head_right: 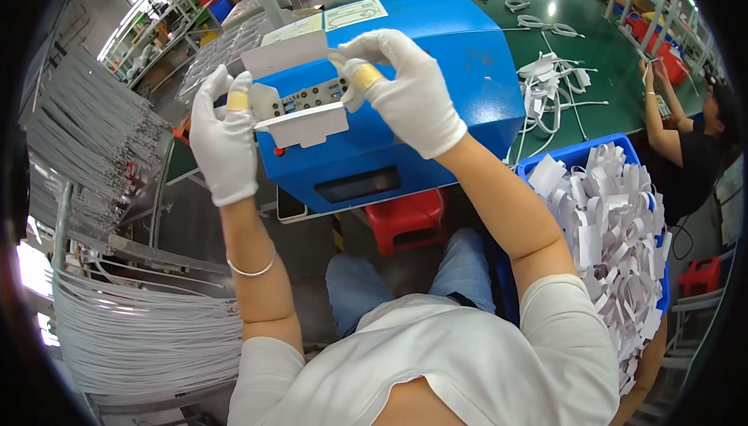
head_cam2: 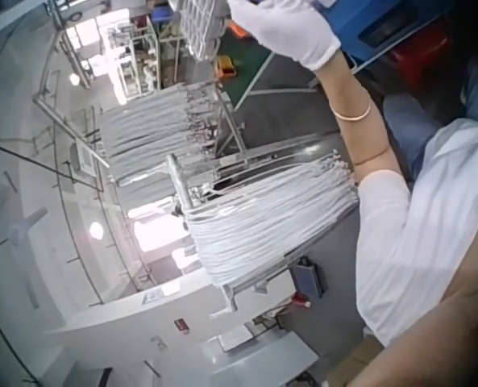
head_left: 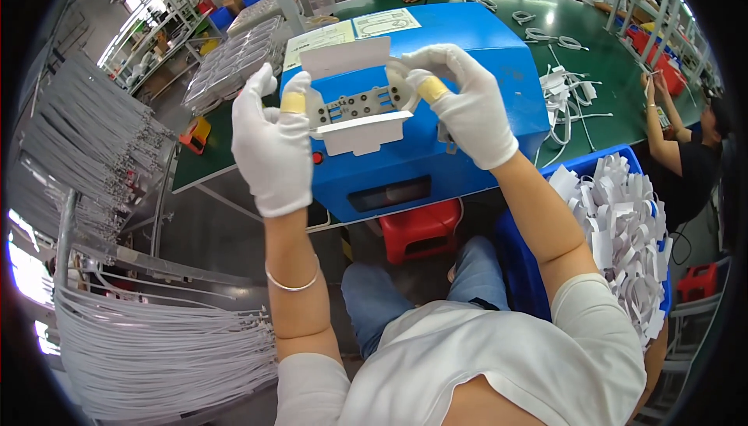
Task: Process and test white electrical cables using a machine in a factory setting.
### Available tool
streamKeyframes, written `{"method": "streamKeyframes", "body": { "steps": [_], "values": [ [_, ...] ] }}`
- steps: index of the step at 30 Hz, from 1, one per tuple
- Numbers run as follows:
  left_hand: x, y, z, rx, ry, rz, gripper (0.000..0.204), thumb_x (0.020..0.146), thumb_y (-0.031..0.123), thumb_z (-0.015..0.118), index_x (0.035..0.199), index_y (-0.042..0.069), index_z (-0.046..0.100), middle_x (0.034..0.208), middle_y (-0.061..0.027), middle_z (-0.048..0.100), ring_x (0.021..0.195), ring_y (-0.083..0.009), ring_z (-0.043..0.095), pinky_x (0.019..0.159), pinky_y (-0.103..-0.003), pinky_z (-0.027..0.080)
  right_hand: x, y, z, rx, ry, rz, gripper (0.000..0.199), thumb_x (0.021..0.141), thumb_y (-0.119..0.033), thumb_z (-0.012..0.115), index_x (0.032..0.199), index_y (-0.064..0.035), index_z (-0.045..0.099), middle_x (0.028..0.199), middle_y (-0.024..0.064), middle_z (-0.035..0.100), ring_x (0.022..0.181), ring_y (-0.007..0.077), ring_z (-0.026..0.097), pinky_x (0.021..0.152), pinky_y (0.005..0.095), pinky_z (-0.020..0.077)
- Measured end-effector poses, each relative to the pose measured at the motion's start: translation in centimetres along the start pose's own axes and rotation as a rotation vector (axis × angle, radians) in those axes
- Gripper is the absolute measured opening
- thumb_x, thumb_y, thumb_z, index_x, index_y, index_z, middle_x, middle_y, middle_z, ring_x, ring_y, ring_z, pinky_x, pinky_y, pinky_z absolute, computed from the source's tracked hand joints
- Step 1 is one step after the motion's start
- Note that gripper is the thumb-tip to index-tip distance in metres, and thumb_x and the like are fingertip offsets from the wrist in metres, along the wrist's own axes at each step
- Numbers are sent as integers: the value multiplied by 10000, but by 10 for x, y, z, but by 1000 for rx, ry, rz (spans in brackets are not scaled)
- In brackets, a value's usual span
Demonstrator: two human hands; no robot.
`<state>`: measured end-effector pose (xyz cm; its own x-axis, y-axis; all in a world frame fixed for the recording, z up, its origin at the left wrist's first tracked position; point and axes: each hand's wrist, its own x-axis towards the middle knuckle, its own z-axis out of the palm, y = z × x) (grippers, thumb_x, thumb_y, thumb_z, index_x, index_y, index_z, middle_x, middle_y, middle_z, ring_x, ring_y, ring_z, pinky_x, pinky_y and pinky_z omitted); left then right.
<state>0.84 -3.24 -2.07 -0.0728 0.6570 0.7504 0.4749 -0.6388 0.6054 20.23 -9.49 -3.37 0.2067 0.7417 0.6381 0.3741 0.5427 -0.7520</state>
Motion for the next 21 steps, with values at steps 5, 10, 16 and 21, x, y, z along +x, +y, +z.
{"method": "streamKeyframes", "body": {
  "steps": [5,10,16,21],
  "values": [
    [-27,-17,8,-339,138,47,181,870,105,661,1008,-10,636,949,-84,645,852,-87,592,692,-213,488,2,0,-4,88,-44,80,210,917,-152,597,1050,11,598,926,36,625,834,64,557,756,206,464],
    [-15,-4,8,-488,41,-296,217,916,157,613,1024,-32,624,951,-76,646,800,-79,584,679,-207,485,2,2,-8,43,-76,108,213,919,-151,595,1043,23,598,939,42,627,896,89,568,834,225,456],
    [-44,-17,4,-184,15,-88,333,983,258,489,1141,-12,605,1028,-92,671,810,-92,607,733,-239,498,5,5,-3,-43,-137,69,289,925,-251,586,1040,14,597,932,37,602,858,97,528,773,228,436],
    [-54,-50,0,-218,-78,200,454,907,263,592,1241,-34,514,1202,-236,555,1162,-384,502,1010,-378,376,-6,2,-6,-39,-20,101,293,913,-227,577,1103,-5,603,985,77,614,837,155,601,729,284,482]
  ]
}}
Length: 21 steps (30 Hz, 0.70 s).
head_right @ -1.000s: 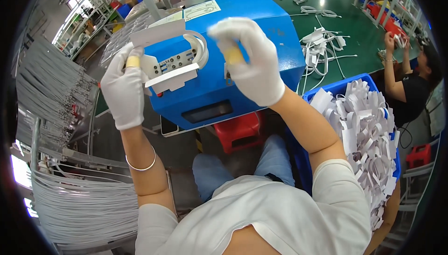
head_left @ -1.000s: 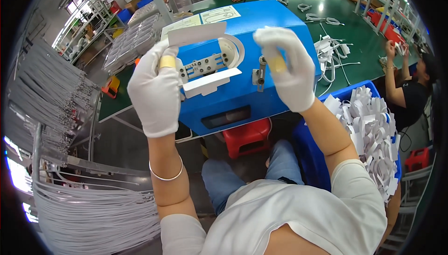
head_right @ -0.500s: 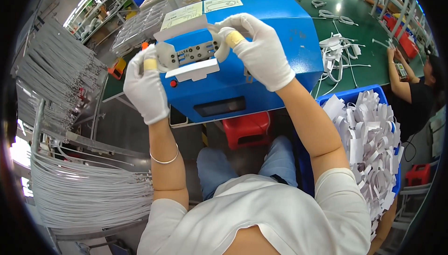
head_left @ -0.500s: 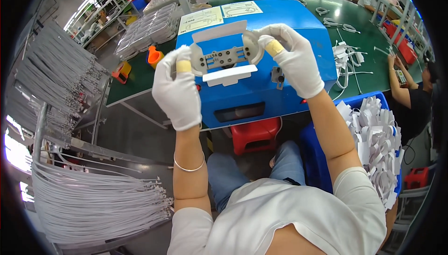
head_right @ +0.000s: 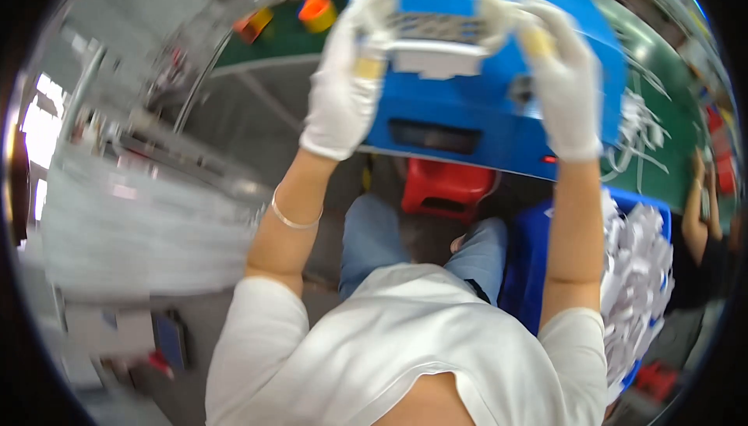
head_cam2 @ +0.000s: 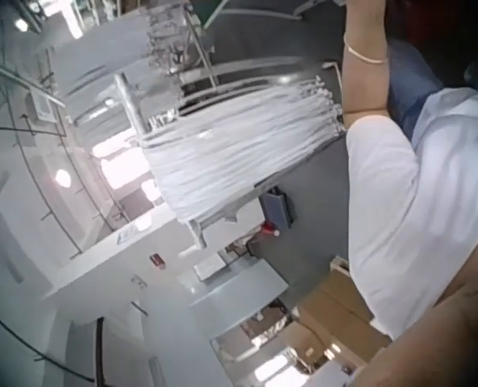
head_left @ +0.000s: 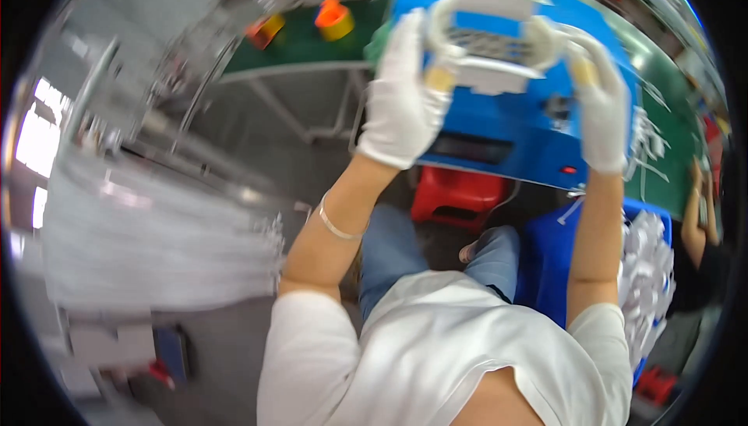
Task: Process and test white electrical cables using a machine in a factory setting.
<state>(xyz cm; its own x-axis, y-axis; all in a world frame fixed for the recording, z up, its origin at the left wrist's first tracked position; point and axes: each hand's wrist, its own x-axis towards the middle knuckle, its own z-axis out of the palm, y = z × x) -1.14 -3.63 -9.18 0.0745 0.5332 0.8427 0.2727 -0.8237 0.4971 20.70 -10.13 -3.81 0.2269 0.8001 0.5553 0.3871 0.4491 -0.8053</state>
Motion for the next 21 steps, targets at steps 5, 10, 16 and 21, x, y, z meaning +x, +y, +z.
{"method": "streamKeyframes", "body": {
  "steps": [5,10,16,21],
  "values": [
    [-32,-11,-111,754,-838,-269,346,838,365,594,986,61,668,1018,-157,652,989,-320,607,865,-401,482,-88,40,-18,-180,249,-235,167,923,-48,507,1018,44,608,1107,148,609,1041,236,571,949,349,423],
    [-40,-42,-242,1837,-1432,-720,236,775,191,638,989,135,719,1040,-91,692,1001,-260,652,825,-394,481,-167,81,-21,-113,-19,313,131,924,-72,538,989,18,606,1010,69,605,938,154,556,891,273,419],
    [-35,-47,-267,1823,-1380,-896,231,774,194,639,970,105,724,996,-129,694,926,-271,670,794,-389,493,-184,87,-14,24,-108,503,181,933,-118,549,1021,31,604,1016,97,628,943,176,595,891,282,450],
    [-21,-11,-209,764,-1338,-864,171,777,206,672,871,76,733,839,-156,686,793,-285,667,742,-342,517,-180,61,12,114,-287,524,110,883,-93,608,912,10,634,915,93,621,878,173,595,789,288,466]
  ]
}}
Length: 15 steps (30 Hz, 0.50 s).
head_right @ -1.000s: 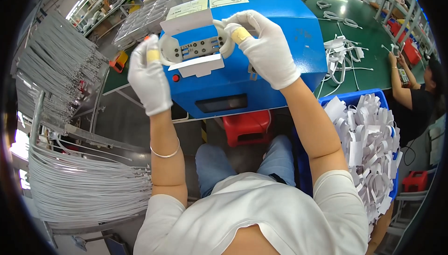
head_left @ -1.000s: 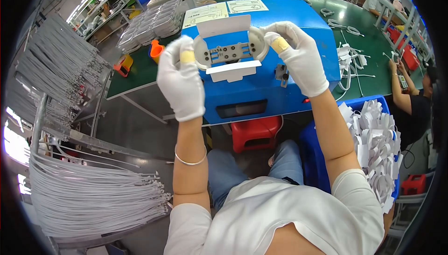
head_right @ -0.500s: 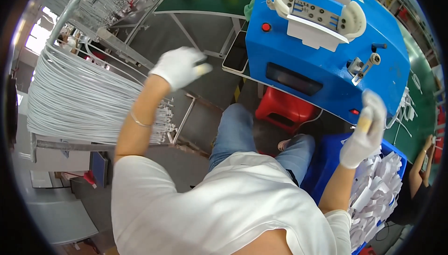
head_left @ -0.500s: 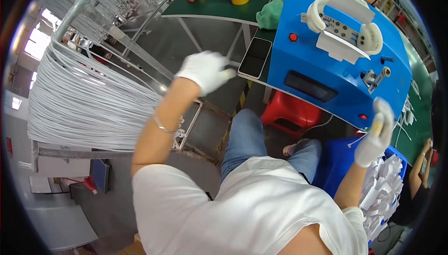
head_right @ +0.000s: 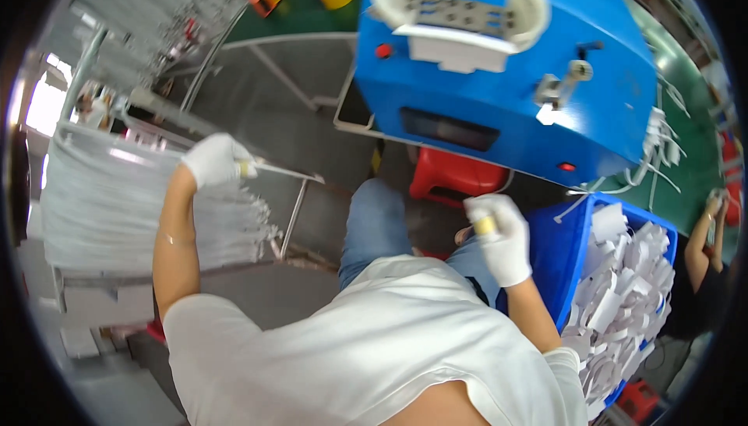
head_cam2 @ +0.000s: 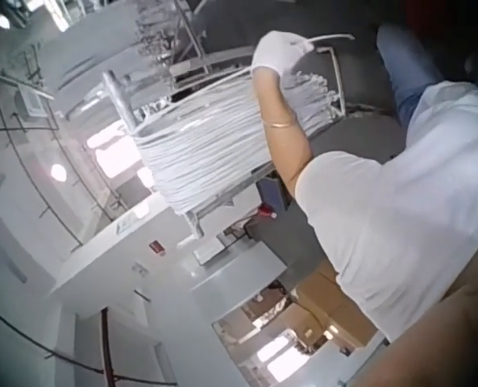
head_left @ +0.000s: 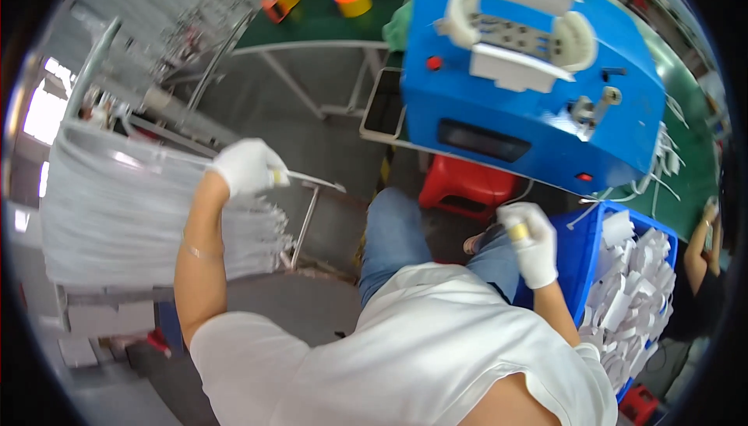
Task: Process and test white electrical cables using a machine in a factory setting.
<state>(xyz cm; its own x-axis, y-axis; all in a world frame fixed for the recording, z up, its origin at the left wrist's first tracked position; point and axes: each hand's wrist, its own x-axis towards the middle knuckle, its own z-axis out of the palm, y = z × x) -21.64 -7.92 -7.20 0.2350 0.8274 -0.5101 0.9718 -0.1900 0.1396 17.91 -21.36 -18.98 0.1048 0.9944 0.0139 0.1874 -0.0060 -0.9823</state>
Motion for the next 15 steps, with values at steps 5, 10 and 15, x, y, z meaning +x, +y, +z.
{"method": "streamKeyframes", "body": {
  "steps": [5,10,15],
  "values": [
    [34,85,50,-796,-140,359,200,825,146,678,977,21,714,916,-81,713,822,-118,645,797,-256,501,-2,13,23,-170,-204,-257,274,931,-179,570,1077,47,621,1045,146,642,800,134,621,680,252,502],
    [71,161,105,-978,-333,588,268,843,150,659,1072,14,680,994,-96,698,872,-132,646,850,-267,487,11,-25,24,189,107,-394,280,946,-149,529,1130,49,598,1084,181,637,981,255,634,883,338,482],
    [79,190,87,-976,-345,794,276,819,125,690,1064,0,666,1019,-79,685,957,-134,617,899,-279,460,30,-53,10,247,-34,-344,274,955,-211,527,949,42,633,820,105,628,675,154,608,638,256,476]
  ]
}}
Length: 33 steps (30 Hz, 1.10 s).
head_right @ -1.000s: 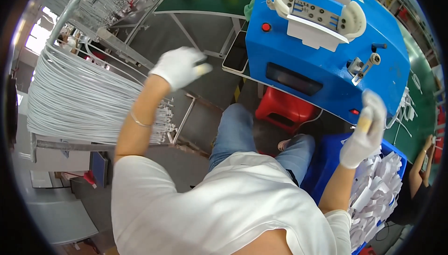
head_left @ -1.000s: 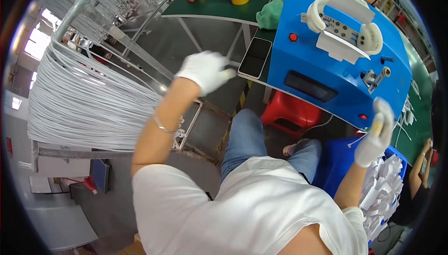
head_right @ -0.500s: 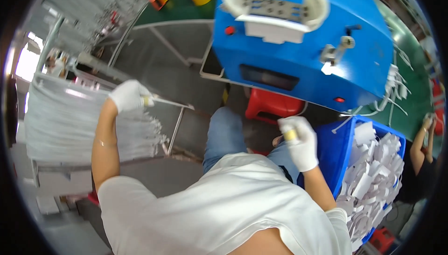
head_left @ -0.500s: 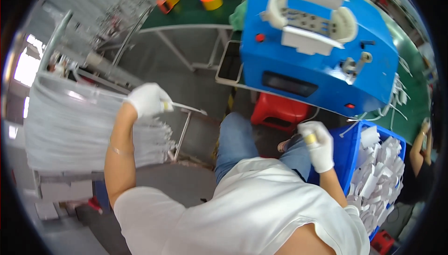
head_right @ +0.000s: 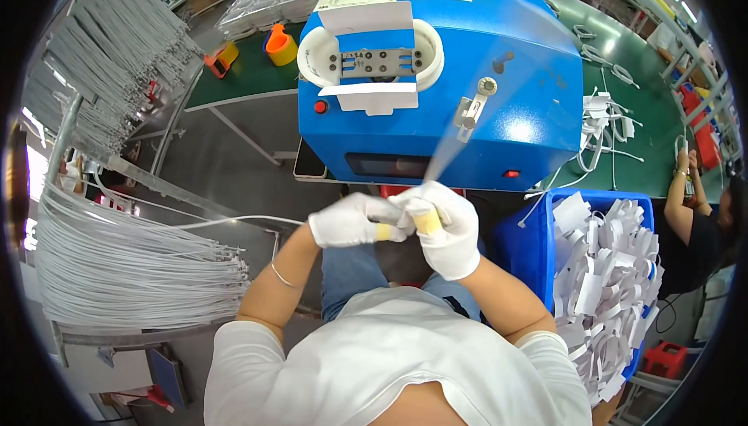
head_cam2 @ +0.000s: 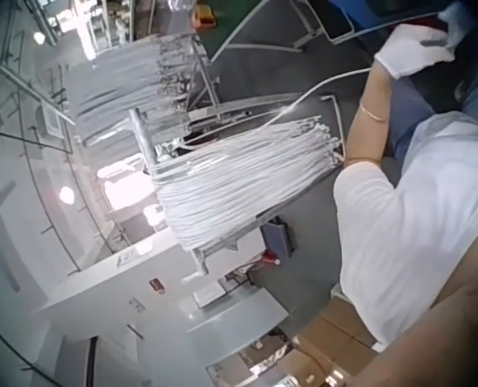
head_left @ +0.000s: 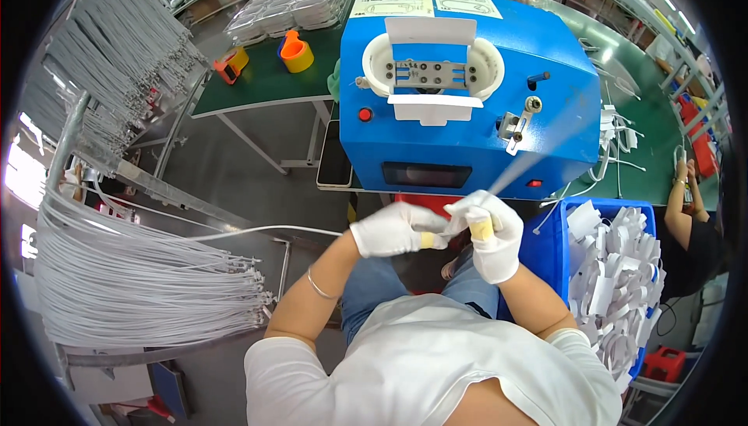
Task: Process and test white electrical cables using a machine in a factory setting.
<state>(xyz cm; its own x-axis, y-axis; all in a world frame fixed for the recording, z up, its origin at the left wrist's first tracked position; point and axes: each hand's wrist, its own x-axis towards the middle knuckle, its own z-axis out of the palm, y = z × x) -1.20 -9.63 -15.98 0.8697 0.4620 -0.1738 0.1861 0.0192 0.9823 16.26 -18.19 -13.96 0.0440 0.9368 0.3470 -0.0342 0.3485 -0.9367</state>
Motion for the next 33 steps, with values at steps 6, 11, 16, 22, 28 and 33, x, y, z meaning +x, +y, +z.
{"method": "streamKeyframes", "body": {
  "steps": [6,11,16,22,28,33],
  "values": [
    [-24,63,-63,122,683,503,197,873,89,632,1037,-16,662,924,-88,687,836,-141,649,755,-265,534,21,-16,16,244,-202,377,219,939,-176,555,876,10,651,715,50,608,554,81,509,524,223,428],
    [-7,94,-86,-62,1135,608,186,904,87,608,1059,-5,656,967,-55,670,793,-81,618,717,-217,519,19,1,15,357,-225,384,294,950,-265,541,859,-3,640,704,88,624,474,122,517,457,238,437],
    [14,97,-86,58,1111,664,163,874,83,652,1008,-8,677,886,-28,667,773,-54,583,694,-190,474,6,1,18,578,-200,458,371,955,-324,511,826,-2,642,545,40,507,427,150,501,412,252,425],
    [19,94,-83,16,1109,595,159,893,102,623,987,-15,673,886,-29,664,795,-69,579,733,-204,465,-10,-10,-16,439,-126,581,401,911,-378,576,828,10,636,511,24,474,368,115,422,351,239,364],
    [6,51,-29,26,1253,682,234,975,147,483,1067,-36,596,989,-87,635,869,-141,601,758,-265,496,23,-62,-109,-627,355,-41,242,915,-198,541,769,-24,623,703,19,597,560,53,485,529,199,385],
    [7,-41,12,386,563,348,305,971,247,503,1125,4,603,1071,-119,636,936,-198,620,851,-309,482,83,-85,-147,-912,326,-108,162,880,-136,580,846,4,653,779,39,635,721,78,546,669,215,424]
  ]
}}
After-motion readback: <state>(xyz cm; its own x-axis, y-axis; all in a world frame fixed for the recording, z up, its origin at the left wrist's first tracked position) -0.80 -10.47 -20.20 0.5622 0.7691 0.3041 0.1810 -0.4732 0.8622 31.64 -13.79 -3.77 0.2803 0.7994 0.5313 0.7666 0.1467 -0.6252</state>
